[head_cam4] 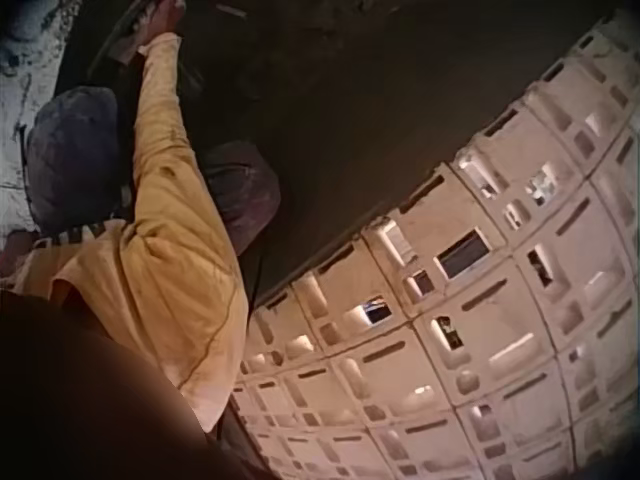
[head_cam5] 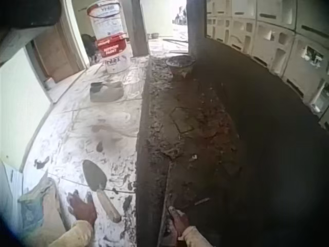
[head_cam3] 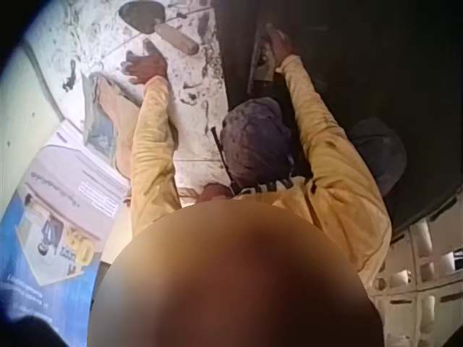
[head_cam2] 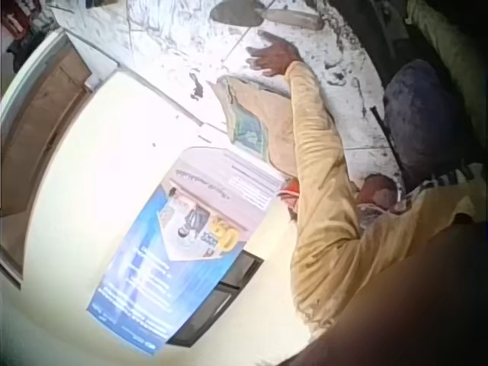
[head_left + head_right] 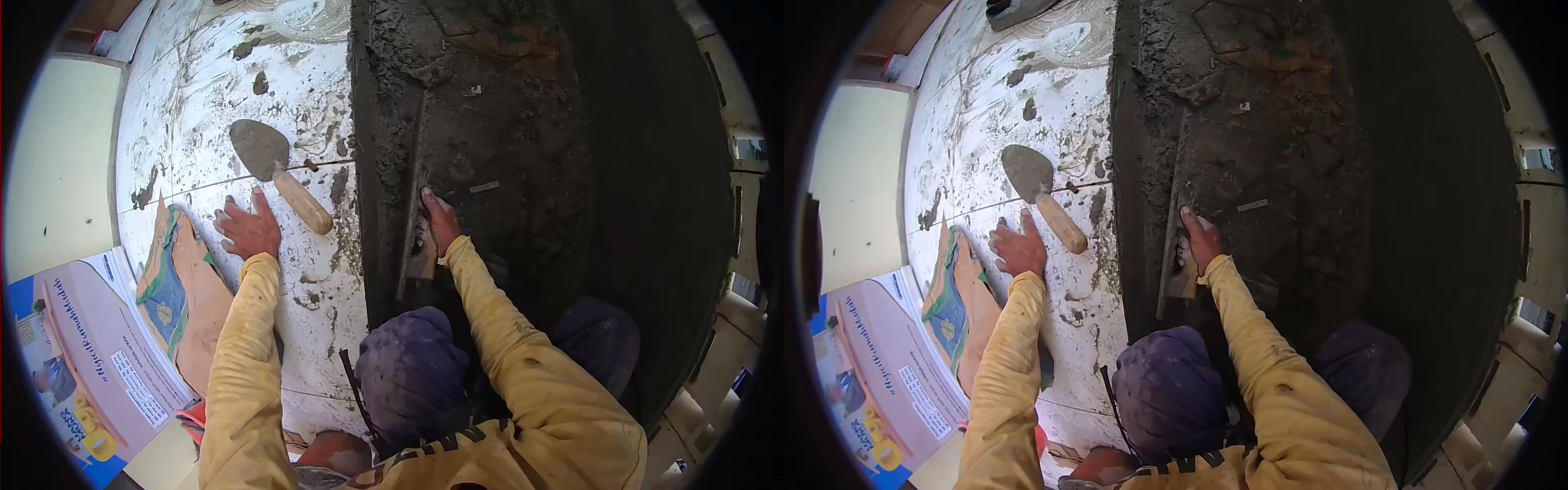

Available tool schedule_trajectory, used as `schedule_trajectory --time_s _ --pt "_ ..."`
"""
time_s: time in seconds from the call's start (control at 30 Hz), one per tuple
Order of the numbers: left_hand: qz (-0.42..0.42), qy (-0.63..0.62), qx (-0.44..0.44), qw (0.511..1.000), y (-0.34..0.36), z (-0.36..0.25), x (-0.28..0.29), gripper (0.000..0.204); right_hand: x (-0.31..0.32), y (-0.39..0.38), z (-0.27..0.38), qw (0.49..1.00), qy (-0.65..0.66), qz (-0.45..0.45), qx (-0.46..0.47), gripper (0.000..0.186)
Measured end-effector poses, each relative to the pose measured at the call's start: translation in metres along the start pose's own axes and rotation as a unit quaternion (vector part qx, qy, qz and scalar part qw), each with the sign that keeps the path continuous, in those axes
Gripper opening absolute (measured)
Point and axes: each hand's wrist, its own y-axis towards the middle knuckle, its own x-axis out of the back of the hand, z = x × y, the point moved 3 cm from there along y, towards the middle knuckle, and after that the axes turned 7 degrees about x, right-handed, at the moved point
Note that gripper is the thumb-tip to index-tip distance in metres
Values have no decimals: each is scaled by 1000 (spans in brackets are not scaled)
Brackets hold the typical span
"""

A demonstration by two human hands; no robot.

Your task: Applying and smoothing mortar or cement along a structural edge using a wooden float.

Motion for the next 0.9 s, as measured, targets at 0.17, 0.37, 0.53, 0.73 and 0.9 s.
schedule_trajectory --time_s 0.17,0.37,0.53,0.73,0.9 --pt "5 -7 -4 1000 -5 1 1 78 -17 25 12 999 24 22 14 52" --pt "-11 4 -15 1000 0 0 -1 79 -40 97 38 997 38 56 23 53" --pt "-17 0 -29 999 1 5 -3 78 -50 137 56 998 54 42 -14 55" --pt "-42 1 -47 998 -1 3 -8 77 -47 210 82 997 21 75 -10 55" --pt "-51 3 -43 998 2 4 -9 77 -67 209 106 995 -10 100 7 52"
